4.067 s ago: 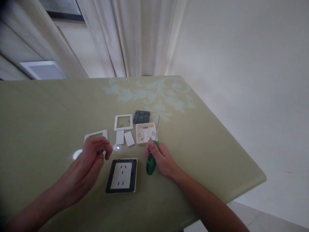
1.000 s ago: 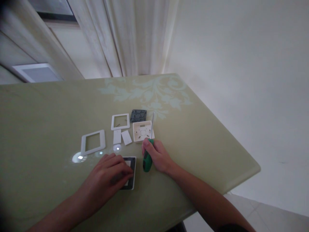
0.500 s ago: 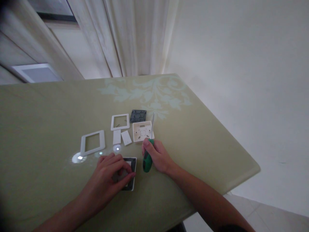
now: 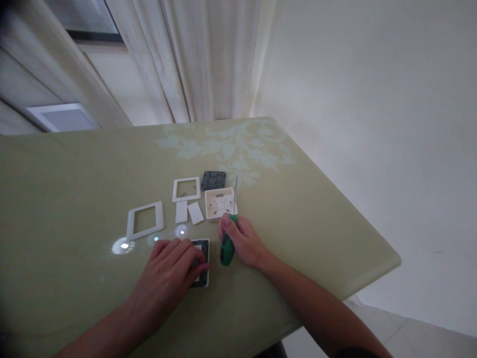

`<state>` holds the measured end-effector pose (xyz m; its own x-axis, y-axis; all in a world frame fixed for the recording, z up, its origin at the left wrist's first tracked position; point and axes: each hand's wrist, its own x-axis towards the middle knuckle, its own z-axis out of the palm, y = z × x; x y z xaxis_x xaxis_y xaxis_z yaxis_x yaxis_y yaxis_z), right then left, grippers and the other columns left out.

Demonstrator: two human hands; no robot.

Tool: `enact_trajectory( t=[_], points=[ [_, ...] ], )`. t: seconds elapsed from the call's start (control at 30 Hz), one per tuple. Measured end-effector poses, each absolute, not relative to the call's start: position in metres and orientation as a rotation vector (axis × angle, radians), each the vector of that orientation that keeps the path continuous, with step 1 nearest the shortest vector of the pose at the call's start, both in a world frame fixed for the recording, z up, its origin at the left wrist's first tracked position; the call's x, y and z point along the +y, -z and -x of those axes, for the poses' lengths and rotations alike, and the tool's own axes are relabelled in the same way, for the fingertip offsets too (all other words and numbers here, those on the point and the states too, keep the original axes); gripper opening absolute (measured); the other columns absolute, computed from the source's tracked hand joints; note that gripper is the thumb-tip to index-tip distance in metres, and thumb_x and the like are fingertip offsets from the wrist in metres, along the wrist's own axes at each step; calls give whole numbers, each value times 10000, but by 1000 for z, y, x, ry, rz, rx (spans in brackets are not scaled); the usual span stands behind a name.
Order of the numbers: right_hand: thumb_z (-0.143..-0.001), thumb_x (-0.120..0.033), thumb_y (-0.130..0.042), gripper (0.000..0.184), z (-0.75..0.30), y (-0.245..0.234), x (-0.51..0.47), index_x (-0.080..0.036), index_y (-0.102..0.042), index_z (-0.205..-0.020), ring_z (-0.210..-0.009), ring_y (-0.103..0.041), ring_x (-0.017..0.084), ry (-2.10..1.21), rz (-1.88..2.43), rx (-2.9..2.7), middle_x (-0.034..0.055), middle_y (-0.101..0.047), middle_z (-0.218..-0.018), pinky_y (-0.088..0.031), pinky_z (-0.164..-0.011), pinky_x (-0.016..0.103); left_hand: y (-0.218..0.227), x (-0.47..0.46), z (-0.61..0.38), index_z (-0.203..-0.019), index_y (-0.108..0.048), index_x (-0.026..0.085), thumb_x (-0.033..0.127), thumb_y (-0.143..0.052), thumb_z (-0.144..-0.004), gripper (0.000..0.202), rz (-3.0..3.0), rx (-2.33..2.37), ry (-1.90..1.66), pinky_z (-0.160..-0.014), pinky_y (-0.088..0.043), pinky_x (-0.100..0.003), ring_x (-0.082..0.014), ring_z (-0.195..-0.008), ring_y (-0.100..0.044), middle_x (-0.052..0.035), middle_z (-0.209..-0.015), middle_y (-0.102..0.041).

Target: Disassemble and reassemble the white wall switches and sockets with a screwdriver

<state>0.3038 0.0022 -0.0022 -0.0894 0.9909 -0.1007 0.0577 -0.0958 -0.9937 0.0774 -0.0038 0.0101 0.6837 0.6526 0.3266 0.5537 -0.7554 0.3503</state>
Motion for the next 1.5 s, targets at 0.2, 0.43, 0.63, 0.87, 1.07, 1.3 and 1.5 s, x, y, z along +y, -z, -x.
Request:
enact_trajectory(
  t=[0.2,0.43,0.63,0.87,1.07,1.3,1.5],
  points=[
    [-974,-868,-470,718,-304,3,2,-212,-597,-712,-595,-501,136,-1313,1275,-1279,-8,-557,-639,-416,-588,270,-14,-8,-80,-919,-638,182,187,-543,-1122,224,-2947,925,-659,-806,-343,-422,-275,-793,-571,-46,-840,-648],
    [-976,-863,-474,718,-304,1,2,-212,-603,-703,-595,-505,140,-1304,1288,-1290,-6,-559,-632,-428,-604,273,-18,-7,-84,-905,-640,185,137,-524,-1109,240,-3059,899,-687,-753,-359,-427,-259,-739,-573,-29,-804,-635],
    [-981,-857,-471,712,-304,2,2,-215,-605,-706,-593,-504,143,-1304,1293,-1285,-4,-560,-634,-415,-589,276,-13,-1,-82,-906,-629,190,198,-472,-1144,285,-2941,910,-619,-710,-393,-414,-259,-725,-613,-44,-823,-651],
    [-978,-860,-476,709,-304,2,2,-218,-596,-703,-590,-488,143,-1318,1280,-1284,-8,-550,-635,-422,-593,281,-12,2,-83,-882,-643,216,188,-761,-995,165,-2598,1032,-555,-706,-446,-377,-244,-732,-645,-4,-822,-670],
    [-979,-852,-491,689,-304,0,2,-219,-597,-728,-615,-521,147,-1366,1259,-1271,-4,-567,-658,-460,-625,281,-16,13,-82,-950,-687,220,188,-811,-947,128,-2294,1099,-483,-677,-455,-340,-218,-720,-629,23,-783,-644],
    [-984,-887,-383,645,-305,3,3,-258,-462,-861,-536,-609,149,-1556,1184,-1300,-16,-646,-684,-506,-519,264,-16,35,-62,-1183,-729,231,317,-522,-1127,231,-2273,950,-627,-1027,-524,-483,-280,-1153,-655,-93,-1191,-728],
    [-1040,-573,-576,413,-324,-10,5,-205,-732,-1140,-672,-581,141,-1367,1200,-1547,-18,-666,-762,-486,-671,265,-5,29,-51,-1317,-700,240,370,-542,-1115,288,-2141,894,-539,-1051,-585,-430,-262,-1196,-713,-97,-1290,-762]
  ],
)
